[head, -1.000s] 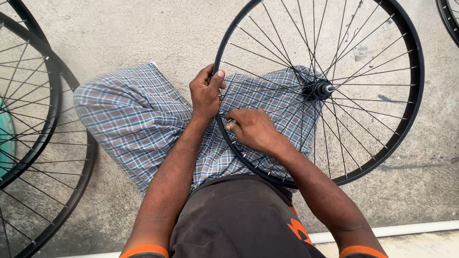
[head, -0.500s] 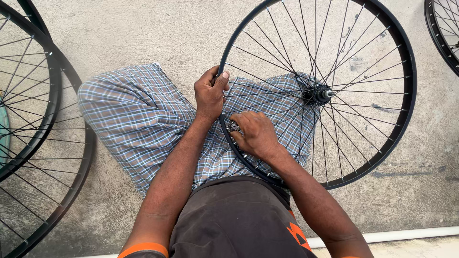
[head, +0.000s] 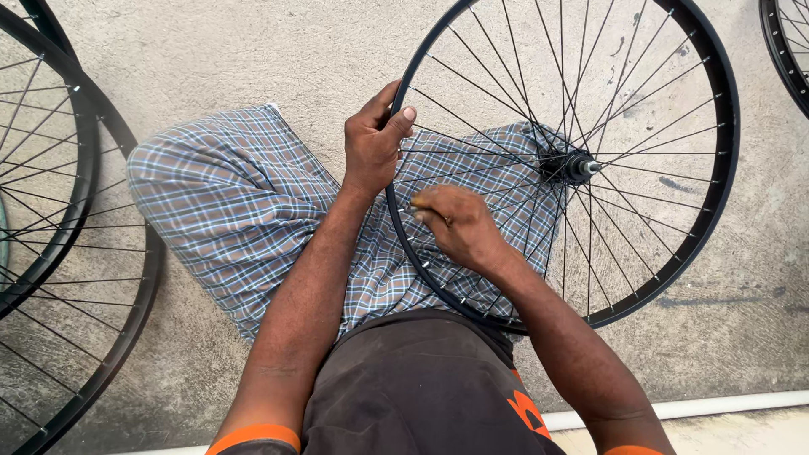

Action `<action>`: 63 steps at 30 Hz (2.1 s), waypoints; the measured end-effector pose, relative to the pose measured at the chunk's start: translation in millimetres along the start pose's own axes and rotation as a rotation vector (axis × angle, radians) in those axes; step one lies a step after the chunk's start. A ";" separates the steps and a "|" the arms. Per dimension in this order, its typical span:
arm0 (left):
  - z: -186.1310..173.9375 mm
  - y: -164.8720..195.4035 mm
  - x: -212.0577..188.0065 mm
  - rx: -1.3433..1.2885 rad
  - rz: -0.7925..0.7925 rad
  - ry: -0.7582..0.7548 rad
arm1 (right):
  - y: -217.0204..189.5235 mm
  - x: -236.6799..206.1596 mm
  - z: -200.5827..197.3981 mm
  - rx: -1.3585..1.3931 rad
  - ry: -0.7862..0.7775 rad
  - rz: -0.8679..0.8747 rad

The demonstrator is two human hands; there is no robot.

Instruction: The person sits on the floor and uses a spoke wrench to tighten or loosen the nipples on a bicycle wheel rim. The person rotates the wheel to access different spokes and continues adjusting them one at a time.

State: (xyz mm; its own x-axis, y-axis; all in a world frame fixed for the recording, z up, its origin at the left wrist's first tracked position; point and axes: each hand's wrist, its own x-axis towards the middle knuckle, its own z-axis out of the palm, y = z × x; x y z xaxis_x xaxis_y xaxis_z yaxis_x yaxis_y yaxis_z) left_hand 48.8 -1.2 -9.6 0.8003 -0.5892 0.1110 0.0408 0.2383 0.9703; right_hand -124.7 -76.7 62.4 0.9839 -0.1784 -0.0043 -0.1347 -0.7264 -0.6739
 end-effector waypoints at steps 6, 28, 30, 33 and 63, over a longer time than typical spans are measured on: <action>-6.5 -10.9 -4.1 0.035 -0.033 0.010 | -11.1 2.1 3.1 -0.079 0.071 -0.210; -10.1 4.3 -24.4 -0.012 -0.030 0.065 | -28.8 28.2 29.1 -0.301 -0.289 0.414; -10.7 5.9 -25.2 -0.010 -0.048 0.063 | -32.0 35.3 28.7 -0.365 -0.408 0.526; -12.5 6.9 -23.8 -0.019 0.039 0.068 | -35.0 39.6 24.5 -0.326 -0.455 0.548; -13.5 -1.3 -20.1 -0.013 -0.028 0.052 | -19.6 -2.9 -3.0 -0.316 -0.151 0.097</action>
State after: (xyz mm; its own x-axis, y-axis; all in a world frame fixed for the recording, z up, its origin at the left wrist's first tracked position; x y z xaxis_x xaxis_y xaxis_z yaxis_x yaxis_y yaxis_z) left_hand 40.7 20.7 -16.0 0.8288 -0.5549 0.0722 0.0711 0.2325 0.9700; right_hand -125.3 -64.0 77.8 0.9678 -0.1739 -0.1822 -0.2348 -0.8845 -0.4032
